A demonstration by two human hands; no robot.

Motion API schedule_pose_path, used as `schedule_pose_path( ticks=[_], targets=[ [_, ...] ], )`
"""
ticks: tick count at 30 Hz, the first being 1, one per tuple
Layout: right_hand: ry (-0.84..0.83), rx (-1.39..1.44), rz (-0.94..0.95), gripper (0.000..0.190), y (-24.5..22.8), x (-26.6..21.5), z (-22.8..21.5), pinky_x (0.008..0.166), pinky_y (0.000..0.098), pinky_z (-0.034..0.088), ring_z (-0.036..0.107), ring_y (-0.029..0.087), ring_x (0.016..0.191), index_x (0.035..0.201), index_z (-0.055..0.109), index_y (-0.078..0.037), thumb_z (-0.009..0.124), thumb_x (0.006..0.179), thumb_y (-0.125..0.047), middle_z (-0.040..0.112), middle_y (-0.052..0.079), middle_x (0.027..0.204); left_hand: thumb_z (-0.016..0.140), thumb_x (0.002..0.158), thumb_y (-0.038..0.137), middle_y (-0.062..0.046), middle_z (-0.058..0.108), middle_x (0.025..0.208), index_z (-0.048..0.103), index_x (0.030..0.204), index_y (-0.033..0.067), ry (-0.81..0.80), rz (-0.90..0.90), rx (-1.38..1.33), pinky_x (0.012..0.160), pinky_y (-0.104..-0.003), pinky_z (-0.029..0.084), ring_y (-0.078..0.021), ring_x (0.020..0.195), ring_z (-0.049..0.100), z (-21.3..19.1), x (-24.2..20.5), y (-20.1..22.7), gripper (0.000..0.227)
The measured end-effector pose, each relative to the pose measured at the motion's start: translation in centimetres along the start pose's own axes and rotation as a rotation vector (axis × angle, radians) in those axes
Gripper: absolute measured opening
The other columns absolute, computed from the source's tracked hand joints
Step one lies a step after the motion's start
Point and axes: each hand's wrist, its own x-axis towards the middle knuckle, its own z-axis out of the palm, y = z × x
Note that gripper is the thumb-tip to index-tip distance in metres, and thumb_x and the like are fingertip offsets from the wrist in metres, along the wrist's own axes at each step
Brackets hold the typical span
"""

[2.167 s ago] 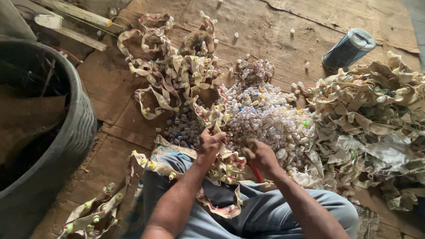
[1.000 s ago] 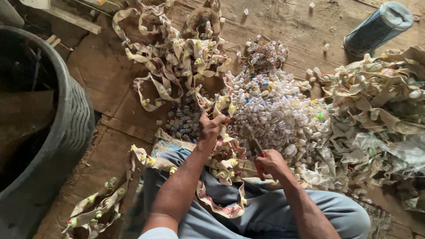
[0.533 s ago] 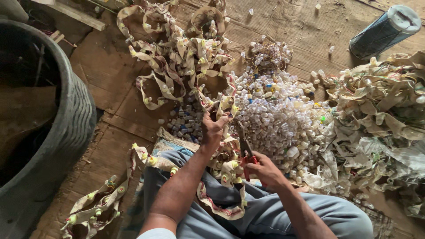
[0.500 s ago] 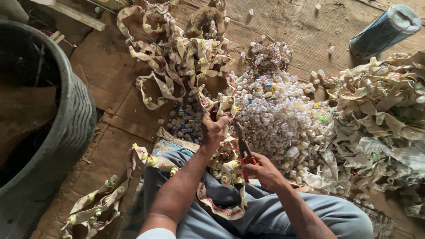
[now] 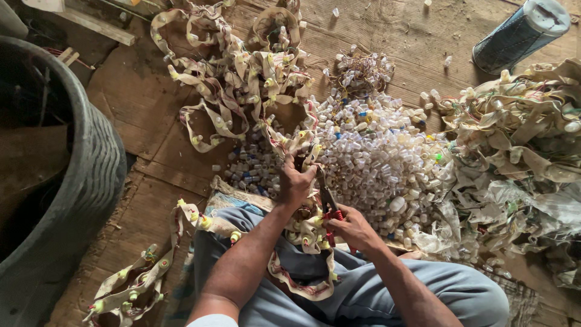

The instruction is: The person sits on the floor and uses pliers to cut the plastic sockets off a string of Christmas lights. The person repeatedly pulls the light string taut, positions the pliers around the socket, and cuts it off, dropping the pieces onto a pile on the floor.

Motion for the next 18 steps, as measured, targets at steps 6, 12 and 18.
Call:
schedule_pose_path(
  ticks=[6,12,18],
  targets=[
    [0.108,-0.07,-0.092,0.034,-0.8,0.2,0.5,0.061,0.03,0.058,0.068,0.012,0.067,0.112,0.064,-0.003,0.076,0.09,-0.027,0.071,0.007,0.078,0.07,0.085,-0.004,-0.005,0.069,0.102,0.058,0.128,0.0002,0.015,-0.02,-0.043,0.079,-0.025,0.056,-0.01,0.087,0.066,0.0,0.1,-0.4,0.045],
    [0.226,-0.03,-0.083,0.042,-0.9,0.5,1.6,0.042,0.0324,0.049,0.059,0.014,0.049,0.112,0.053,-0.002,0.079,0.089,-0.025,0.061,0.007,0.067,0.073,0.085,-0.004,-0.006,0.069,0.101,0.058,0.127,-0.002,0.033,-0.023,0.0,0.079,-0.025,0.057,-0.0106,0.086,0.066,-0.1,0.2,-0.3,0.045],
    [0.035,0.272,-0.102,0.027,0.9,1.4,0.4,0.045,0.0305,0.05,0.06,0.015,0.049,0.097,0.059,0.0,0.068,0.095,-0.025,0.063,0.006,0.066,0.064,0.083,-0.005,-0.01,0.07,0.101,0.055,0.124,0.0003,-0.038,-0.196,-0.528,0.076,-0.032,0.062,-0.02,0.084,0.071,-0.7,0.5,-0.3,0.042]
  ],
)
